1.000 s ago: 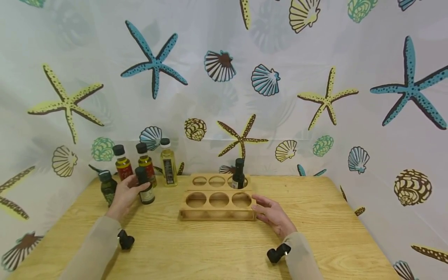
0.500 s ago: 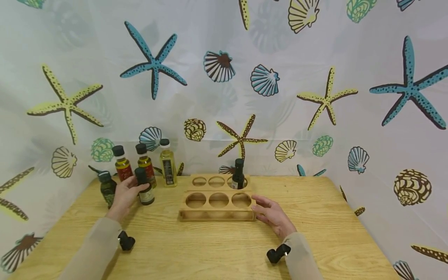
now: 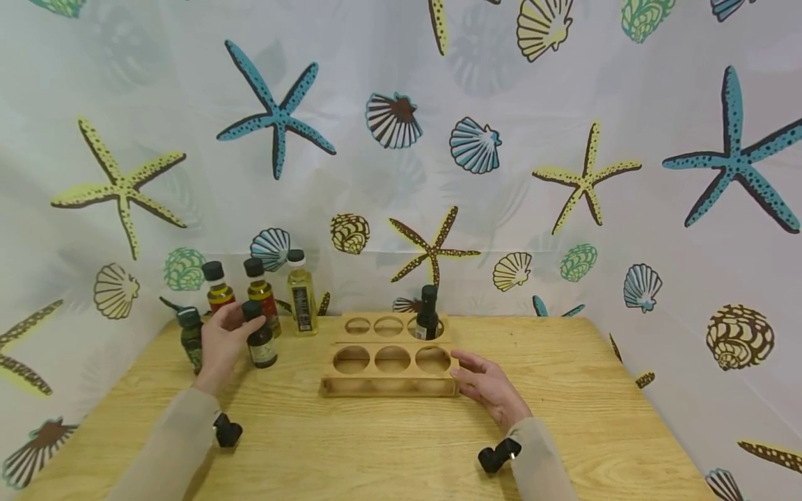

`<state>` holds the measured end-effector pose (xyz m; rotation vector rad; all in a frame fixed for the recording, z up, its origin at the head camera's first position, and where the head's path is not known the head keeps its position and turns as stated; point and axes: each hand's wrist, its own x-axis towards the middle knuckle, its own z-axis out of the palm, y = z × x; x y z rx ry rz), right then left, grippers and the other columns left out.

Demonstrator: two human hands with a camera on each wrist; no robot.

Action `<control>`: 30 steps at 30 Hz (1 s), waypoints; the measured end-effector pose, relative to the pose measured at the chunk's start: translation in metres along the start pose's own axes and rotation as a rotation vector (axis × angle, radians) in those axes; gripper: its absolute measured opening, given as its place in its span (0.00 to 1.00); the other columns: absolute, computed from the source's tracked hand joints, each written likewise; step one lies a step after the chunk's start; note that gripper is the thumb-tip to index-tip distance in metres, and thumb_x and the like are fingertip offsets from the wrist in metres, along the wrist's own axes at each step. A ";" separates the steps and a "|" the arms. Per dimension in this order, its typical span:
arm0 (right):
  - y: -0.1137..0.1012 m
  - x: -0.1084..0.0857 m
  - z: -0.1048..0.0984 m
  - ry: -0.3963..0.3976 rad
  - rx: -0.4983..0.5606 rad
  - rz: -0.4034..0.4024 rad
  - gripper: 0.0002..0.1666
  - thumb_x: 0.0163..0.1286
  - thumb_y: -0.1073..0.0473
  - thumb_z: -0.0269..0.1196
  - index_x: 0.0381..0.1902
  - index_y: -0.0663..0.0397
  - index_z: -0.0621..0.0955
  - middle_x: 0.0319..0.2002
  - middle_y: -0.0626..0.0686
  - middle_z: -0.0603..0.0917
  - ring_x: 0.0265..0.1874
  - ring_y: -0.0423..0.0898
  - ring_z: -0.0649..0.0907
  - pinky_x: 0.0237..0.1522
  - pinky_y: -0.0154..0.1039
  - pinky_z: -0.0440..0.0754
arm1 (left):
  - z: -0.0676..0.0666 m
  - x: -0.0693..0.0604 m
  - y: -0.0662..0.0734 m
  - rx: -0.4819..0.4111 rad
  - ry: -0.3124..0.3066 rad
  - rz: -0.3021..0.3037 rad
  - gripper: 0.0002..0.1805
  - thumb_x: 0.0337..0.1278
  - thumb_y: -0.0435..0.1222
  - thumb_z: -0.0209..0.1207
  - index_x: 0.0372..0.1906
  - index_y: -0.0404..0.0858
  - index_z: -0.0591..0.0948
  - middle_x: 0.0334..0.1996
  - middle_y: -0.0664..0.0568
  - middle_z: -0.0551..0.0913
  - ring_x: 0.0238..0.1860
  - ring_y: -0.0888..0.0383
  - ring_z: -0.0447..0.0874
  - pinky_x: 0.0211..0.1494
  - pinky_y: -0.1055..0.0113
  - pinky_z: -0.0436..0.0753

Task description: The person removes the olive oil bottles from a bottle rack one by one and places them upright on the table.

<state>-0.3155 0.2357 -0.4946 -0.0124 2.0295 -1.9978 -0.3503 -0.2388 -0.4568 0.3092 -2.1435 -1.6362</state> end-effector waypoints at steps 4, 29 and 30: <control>0.000 -0.001 0.000 -0.007 0.001 -0.004 0.34 0.70 0.57 0.63 0.72 0.51 0.68 0.74 0.60 0.60 0.58 0.42 0.75 0.52 0.37 0.80 | 0.002 -0.002 0.003 0.031 0.052 0.082 0.32 0.54 0.48 0.69 0.64 0.45 0.76 0.54 0.47 0.79 0.51 0.54 0.74 0.53 0.61 0.74; -0.002 -0.004 -0.001 -0.029 0.005 0.002 0.36 0.70 0.55 0.64 0.73 0.50 0.67 0.75 0.62 0.57 0.67 0.52 0.69 0.60 0.44 0.77 | 0.016 -0.003 0.026 -0.014 0.318 0.195 0.17 0.55 0.48 0.69 0.41 0.39 0.86 0.29 0.62 0.80 0.29 0.66 0.75 0.37 0.68 0.74; -0.001 -0.004 -0.002 -0.033 -0.001 -0.002 0.36 0.70 0.54 0.63 0.73 0.51 0.66 0.75 0.62 0.56 0.68 0.53 0.68 0.60 0.44 0.77 | 0.017 -0.004 0.028 -0.019 0.314 0.196 0.17 0.55 0.49 0.68 0.40 0.40 0.86 0.28 0.62 0.80 0.29 0.65 0.75 0.41 0.67 0.75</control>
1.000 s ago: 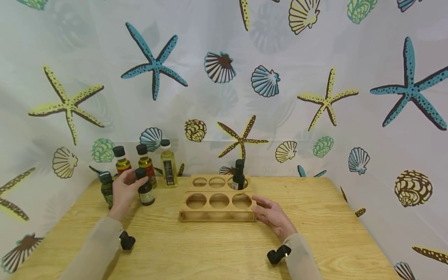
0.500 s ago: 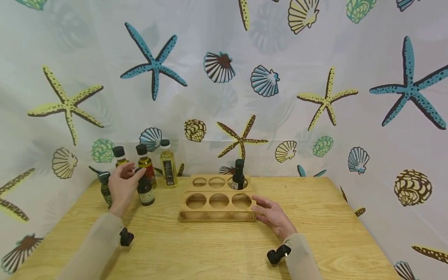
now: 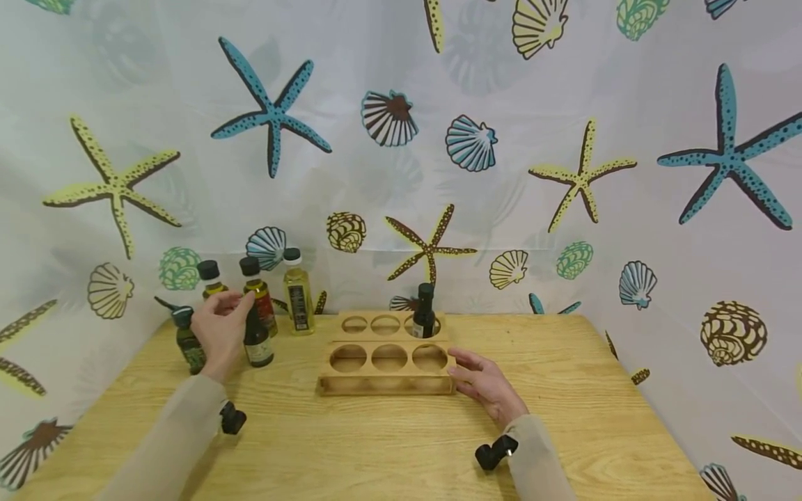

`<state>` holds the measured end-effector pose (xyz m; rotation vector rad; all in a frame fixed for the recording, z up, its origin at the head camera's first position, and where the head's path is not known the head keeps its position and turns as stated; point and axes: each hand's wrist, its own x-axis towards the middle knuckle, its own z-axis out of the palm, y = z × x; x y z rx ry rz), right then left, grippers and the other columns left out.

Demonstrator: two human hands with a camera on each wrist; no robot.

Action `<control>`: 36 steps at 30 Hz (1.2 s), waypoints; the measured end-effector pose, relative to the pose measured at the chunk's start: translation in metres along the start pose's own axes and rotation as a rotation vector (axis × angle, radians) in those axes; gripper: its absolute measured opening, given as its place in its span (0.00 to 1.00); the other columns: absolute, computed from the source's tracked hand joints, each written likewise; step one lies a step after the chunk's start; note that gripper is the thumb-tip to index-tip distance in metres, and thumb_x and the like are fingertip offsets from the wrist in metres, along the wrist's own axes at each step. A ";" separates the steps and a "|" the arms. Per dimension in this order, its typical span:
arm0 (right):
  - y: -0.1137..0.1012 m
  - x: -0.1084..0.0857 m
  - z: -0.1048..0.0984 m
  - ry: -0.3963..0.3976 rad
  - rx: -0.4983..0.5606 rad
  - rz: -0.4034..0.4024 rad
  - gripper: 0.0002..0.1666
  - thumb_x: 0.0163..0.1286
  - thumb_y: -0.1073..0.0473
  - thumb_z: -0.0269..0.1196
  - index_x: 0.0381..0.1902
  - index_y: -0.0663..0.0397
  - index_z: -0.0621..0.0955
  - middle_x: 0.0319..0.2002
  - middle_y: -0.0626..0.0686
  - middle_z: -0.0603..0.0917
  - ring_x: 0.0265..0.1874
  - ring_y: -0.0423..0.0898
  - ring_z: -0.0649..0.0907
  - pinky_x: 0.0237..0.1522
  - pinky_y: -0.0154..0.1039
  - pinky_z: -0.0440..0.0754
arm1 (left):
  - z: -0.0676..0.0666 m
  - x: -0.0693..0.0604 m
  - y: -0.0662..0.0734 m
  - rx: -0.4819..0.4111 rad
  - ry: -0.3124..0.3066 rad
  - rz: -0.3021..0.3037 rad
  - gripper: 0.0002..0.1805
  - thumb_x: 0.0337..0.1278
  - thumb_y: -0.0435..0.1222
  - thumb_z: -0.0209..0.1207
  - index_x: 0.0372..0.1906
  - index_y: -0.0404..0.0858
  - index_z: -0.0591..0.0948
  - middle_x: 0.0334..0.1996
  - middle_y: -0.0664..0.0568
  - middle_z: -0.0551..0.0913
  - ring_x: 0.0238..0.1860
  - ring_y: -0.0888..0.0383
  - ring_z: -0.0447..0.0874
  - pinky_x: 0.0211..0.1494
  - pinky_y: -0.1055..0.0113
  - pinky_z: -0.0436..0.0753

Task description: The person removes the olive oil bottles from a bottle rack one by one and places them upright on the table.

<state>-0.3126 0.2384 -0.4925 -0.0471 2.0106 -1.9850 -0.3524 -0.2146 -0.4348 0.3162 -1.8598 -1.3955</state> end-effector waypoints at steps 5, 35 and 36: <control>-0.001 0.000 0.001 0.006 0.006 0.002 0.35 0.71 0.55 0.63 0.73 0.50 0.67 0.76 0.61 0.55 0.71 0.56 0.65 0.59 0.43 0.78 | 0.007 -0.005 0.006 -0.069 -0.010 0.023 0.18 0.54 0.52 0.68 0.32 0.40 0.86 0.19 0.58 0.81 0.19 0.58 0.79 0.30 0.69 0.79; 0.001 0.002 0.002 0.023 -0.003 0.021 0.33 0.71 0.57 0.62 0.73 0.50 0.68 0.75 0.60 0.58 0.65 0.49 0.70 0.56 0.41 0.79 | 0.085 -0.079 0.019 -0.333 -0.384 -0.146 0.25 0.51 0.59 0.67 0.26 0.40 0.83 0.21 0.35 0.81 0.17 0.44 0.78 0.25 0.51 0.82; 0.001 0.002 0.001 0.019 -0.008 0.018 0.34 0.71 0.57 0.62 0.73 0.50 0.67 0.75 0.60 0.58 0.65 0.49 0.71 0.57 0.41 0.78 | 0.086 -0.080 0.020 -0.340 -0.393 -0.141 0.25 0.51 0.58 0.67 0.26 0.40 0.83 0.20 0.36 0.81 0.16 0.45 0.78 0.25 0.50 0.82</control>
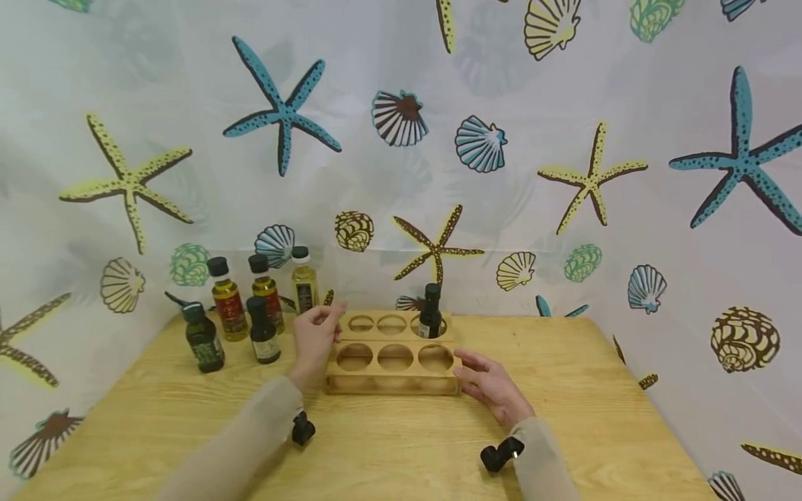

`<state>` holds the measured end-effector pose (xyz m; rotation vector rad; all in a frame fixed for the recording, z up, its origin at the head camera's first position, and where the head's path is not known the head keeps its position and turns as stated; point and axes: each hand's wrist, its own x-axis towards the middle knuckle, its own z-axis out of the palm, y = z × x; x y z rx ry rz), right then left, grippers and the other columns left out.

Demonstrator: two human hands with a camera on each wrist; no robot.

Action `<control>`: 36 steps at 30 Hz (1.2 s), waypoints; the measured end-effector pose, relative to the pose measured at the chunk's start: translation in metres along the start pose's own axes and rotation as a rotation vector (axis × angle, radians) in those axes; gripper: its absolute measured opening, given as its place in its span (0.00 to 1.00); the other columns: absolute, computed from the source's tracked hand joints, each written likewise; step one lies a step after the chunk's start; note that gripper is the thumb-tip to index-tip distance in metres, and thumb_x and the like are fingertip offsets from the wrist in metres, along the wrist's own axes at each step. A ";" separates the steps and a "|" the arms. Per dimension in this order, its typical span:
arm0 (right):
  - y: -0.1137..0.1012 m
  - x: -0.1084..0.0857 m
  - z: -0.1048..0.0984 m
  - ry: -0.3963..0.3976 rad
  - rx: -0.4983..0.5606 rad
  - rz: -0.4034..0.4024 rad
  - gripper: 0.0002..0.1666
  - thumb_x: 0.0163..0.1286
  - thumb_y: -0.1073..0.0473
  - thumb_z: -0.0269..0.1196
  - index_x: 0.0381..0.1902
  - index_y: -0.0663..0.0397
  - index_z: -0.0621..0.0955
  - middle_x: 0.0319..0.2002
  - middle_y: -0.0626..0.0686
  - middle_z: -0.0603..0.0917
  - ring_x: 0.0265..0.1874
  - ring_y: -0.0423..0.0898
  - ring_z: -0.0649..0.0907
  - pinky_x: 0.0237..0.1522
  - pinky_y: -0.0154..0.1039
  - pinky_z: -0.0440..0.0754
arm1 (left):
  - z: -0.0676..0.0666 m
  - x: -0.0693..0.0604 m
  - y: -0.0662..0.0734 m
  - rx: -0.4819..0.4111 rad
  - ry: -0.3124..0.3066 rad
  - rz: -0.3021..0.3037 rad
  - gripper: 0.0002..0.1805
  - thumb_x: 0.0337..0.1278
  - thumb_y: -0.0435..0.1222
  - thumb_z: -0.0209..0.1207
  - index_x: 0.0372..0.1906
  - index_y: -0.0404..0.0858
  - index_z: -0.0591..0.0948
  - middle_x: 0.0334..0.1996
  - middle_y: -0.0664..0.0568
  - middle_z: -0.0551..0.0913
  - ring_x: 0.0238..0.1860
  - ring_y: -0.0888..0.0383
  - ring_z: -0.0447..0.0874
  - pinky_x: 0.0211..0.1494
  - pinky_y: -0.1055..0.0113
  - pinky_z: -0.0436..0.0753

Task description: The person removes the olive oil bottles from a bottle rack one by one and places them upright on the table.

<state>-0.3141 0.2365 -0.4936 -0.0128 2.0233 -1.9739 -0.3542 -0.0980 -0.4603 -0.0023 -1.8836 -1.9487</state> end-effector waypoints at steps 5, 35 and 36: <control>-0.001 0.003 0.001 -0.005 0.016 -0.002 0.34 0.70 0.57 0.63 0.72 0.51 0.68 0.75 0.60 0.57 0.68 0.52 0.69 0.57 0.42 0.79 | 0.009 -0.003 0.000 -0.004 -0.050 -0.013 0.20 0.55 0.54 0.67 0.30 0.39 0.85 0.24 0.34 0.83 0.16 0.48 0.78 0.27 0.43 0.81; -0.001 -0.001 0.001 0.006 0.033 0.007 0.35 0.69 0.57 0.64 0.72 0.50 0.68 0.75 0.60 0.57 0.62 0.46 0.73 0.54 0.39 0.80 | 0.066 -0.011 0.012 -0.043 -0.185 -0.269 0.14 0.61 0.37 0.65 0.50 0.39 0.82 0.32 0.50 0.83 0.44 0.37 0.82 0.33 0.62 0.81; -0.001 -0.001 0.000 0.005 0.028 0.001 0.35 0.70 0.57 0.63 0.72 0.51 0.68 0.75 0.61 0.56 0.64 0.48 0.72 0.55 0.39 0.80 | 0.069 -0.010 0.012 -0.044 -0.190 -0.272 0.15 0.61 0.37 0.65 0.51 0.39 0.81 0.33 0.50 0.83 0.45 0.37 0.82 0.33 0.61 0.81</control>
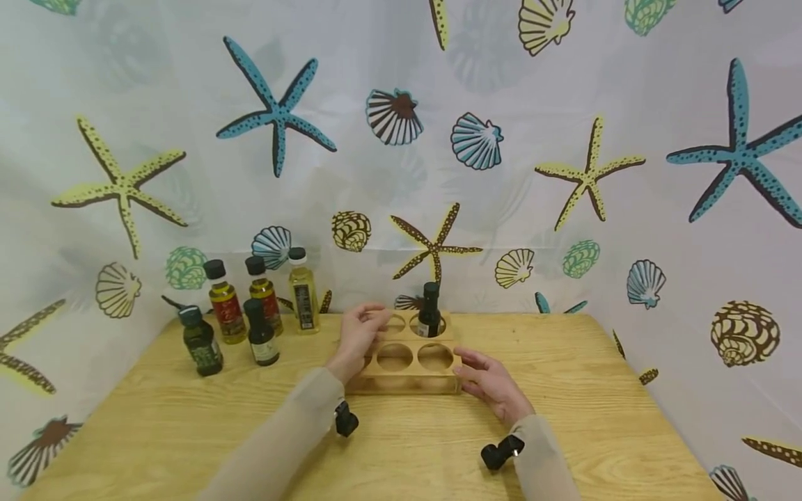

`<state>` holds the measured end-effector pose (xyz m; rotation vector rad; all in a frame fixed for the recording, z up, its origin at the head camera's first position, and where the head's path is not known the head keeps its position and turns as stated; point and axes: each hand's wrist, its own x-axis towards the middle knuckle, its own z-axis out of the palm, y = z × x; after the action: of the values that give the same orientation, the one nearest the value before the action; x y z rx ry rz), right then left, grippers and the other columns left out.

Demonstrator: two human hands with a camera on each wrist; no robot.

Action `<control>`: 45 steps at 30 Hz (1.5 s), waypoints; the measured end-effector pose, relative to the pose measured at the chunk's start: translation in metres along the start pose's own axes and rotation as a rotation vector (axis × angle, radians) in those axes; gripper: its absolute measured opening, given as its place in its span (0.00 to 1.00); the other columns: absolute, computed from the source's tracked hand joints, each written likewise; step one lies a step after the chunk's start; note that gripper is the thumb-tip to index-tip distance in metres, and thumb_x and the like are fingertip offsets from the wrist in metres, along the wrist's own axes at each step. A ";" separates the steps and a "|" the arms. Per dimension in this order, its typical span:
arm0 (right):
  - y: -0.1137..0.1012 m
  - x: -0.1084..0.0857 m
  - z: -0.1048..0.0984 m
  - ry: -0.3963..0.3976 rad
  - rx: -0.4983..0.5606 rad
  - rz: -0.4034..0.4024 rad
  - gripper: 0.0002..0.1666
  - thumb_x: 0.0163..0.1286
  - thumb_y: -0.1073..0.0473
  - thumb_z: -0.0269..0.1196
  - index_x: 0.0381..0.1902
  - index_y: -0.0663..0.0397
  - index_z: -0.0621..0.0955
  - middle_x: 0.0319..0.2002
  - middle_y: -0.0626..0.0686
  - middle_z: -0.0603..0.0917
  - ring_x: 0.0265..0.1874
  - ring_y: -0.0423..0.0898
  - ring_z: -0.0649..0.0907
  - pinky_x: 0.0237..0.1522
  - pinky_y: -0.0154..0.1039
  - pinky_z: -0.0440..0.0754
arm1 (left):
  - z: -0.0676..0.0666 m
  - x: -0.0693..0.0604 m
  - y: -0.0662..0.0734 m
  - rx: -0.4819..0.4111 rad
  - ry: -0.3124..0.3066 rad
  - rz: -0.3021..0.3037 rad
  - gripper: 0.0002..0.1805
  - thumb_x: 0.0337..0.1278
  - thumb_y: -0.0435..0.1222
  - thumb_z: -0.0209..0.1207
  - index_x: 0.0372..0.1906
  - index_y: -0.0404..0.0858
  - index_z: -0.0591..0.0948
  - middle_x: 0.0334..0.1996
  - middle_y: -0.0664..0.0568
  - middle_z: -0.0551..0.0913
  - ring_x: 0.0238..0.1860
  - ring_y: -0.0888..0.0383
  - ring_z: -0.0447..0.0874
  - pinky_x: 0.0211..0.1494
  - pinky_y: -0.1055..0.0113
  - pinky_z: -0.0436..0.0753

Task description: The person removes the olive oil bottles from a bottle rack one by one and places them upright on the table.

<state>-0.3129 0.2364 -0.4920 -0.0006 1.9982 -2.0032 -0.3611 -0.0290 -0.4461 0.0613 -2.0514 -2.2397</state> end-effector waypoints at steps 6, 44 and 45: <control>-0.001 -0.002 -0.002 -0.010 -0.002 0.004 0.35 0.70 0.56 0.63 0.73 0.50 0.67 0.76 0.61 0.55 0.71 0.54 0.64 0.56 0.39 0.79 | 0.015 0.006 0.001 0.002 -0.011 -0.021 0.19 0.59 0.37 0.67 0.55 0.42 0.81 0.36 0.53 0.83 0.47 0.40 0.82 0.41 0.54 0.83; 0.000 0.003 -0.001 0.014 -0.001 0.007 0.34 0.69 0.57 0.64 0.72 0.50 0.69 0.74 0.60 0.59 0.62 0.48 0.73 0.54 0.40 0.80 | 0.082 0.023 0.002 0.149 -0.064 0.043 0.26 0.58 0.36 0.67 0.63 0.42 0.76 0.54 0.44 0.78 0.54 0.48 0.78 0.57 0.53 0.80; 0.000 0.002 -0.001 0.015 -0.005 0.007 0.34 0.70 0.57 0.64 0.72 0.50 0.69 0.74 0.60 0.59 0.62 0.48 0.73 0.54 0.40 0.80 | 0.083 0.024 0.003 0.156 -0.070 0.038 0.27 0.59 0.37 0.66 0.64 0.42 0.75 0.56 0.44 0.77 0.55 0.48 0.78 0.58 0.52 0.80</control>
<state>-0.3155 0.2368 -0.4922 0.0206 2.0098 -1.9992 -0.3928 0.0510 -0.4345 -0.0443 -2.2396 -2.0852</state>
